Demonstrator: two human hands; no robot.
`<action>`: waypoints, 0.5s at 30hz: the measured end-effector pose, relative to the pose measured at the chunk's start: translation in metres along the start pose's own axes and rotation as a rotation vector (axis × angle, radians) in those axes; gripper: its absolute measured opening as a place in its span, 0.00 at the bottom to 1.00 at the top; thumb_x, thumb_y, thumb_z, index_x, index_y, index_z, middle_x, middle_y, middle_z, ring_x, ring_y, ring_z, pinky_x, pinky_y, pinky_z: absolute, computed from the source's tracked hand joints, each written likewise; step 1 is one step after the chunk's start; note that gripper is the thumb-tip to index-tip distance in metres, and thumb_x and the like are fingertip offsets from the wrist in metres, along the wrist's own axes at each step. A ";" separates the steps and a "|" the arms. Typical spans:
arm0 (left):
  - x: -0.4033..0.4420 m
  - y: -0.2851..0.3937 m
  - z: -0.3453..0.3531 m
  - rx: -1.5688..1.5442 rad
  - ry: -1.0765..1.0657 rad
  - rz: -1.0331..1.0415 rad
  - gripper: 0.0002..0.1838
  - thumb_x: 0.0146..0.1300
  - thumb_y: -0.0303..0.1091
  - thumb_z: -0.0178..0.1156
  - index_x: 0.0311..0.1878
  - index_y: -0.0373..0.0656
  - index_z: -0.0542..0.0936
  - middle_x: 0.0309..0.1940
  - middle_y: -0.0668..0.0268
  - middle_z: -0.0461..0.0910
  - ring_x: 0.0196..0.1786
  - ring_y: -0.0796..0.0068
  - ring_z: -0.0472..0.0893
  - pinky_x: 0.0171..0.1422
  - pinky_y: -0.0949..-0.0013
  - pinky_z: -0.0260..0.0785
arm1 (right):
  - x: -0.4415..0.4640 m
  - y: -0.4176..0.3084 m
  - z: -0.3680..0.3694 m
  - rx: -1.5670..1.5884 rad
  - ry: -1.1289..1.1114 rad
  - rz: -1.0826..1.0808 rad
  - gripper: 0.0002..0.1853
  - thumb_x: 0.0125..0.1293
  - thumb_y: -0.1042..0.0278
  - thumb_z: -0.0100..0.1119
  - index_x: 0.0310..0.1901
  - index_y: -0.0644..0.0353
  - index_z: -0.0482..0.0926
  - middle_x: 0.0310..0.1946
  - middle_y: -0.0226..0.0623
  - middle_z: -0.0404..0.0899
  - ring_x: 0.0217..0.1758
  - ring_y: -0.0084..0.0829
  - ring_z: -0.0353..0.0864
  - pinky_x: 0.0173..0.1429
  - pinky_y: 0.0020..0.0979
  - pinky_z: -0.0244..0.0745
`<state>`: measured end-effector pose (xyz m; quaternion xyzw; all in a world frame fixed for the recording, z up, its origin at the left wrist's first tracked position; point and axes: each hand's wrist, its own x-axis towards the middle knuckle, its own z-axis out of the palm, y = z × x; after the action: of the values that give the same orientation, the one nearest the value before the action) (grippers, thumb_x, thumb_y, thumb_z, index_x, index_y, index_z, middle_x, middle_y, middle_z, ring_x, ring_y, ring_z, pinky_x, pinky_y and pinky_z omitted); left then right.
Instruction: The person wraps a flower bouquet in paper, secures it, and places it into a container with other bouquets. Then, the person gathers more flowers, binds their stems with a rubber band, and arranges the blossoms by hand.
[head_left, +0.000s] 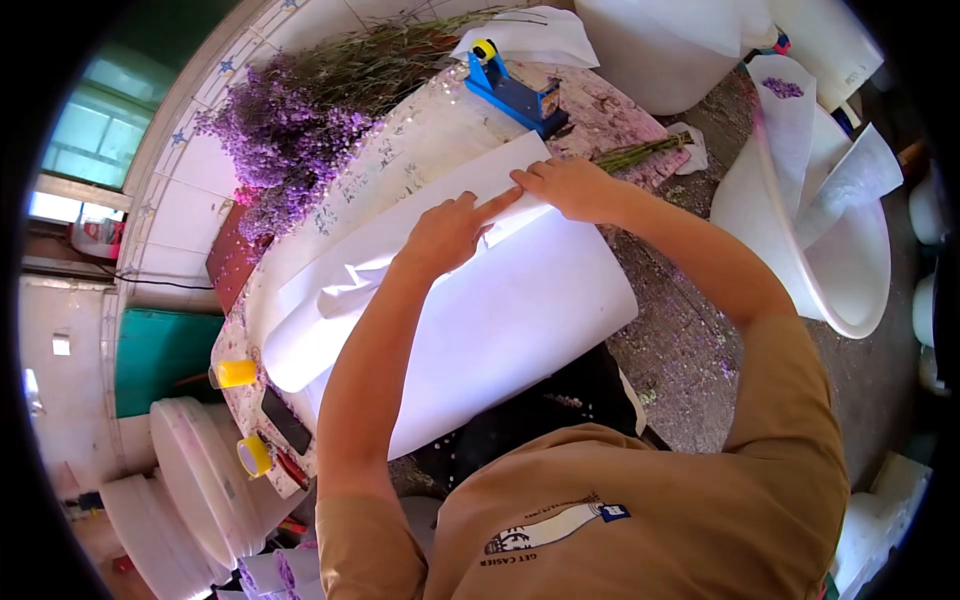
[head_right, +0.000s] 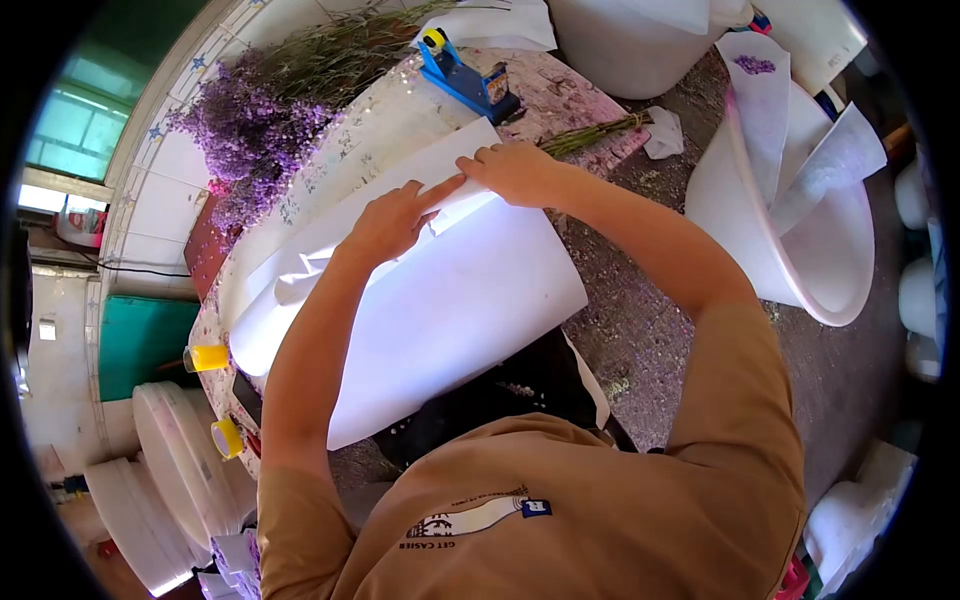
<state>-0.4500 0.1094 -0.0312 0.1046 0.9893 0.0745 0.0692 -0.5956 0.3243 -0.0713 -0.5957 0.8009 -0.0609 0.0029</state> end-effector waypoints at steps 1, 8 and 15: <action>0.002 -0.005 0.003 0.006 0.004 -0.007 0.40 0.73 0.31 0.58 0.81 0.83 0.59 0.46 0.54 0.80 0.46 0.51 0.83 0.52 0.51 0.78 | 0.004 0.002 0.005 -0.002 0.007 -0.008 0.33 0.64 0.73 0.61 0.72 0.58 0.69 0.53 0.43 0.83 0.59 0.45 0.83 0.58 0.45 0.80; -0.008 0.019 0.031 0.456 0.065 0.000 0.43 0.71 0.26 0.50 0.79 0.92 0.58 0.75 0.51 0.67 0.57 0.52 0.79 0.56 0.60 0.71 | -0.004 0.002 -0.008 0.069 -0.005 -0.020 0.49 0.52 0.60 0.75 0.77 0.58 0.64 0.68 0.47 0.72 0.72 0.49 0.70 0.71 0.49 0.68; -0.030 0.056 0.047 0.355 0.197 -0.056 0.44 0.63 0.40 0.66 0.81 0.80 0.61 0.83 0.52 0.53 0.72 0.44 0.68 0.68 0.40 0.62 | 0.037 0.003 -0.024 0.073 -0.343 0.045 0.40 0.40 0.55 0.81 0.59 0.59 0.78 0.54 0.47 0.83 0.63 0.51 0.80 0.64 0.52 0.76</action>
<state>-0.4031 0.1632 -0.0649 0.0798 0.9914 -0.0932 -0.0452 -0.6109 0.2921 -0.0454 -0.5787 0.7991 0.0126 0.1624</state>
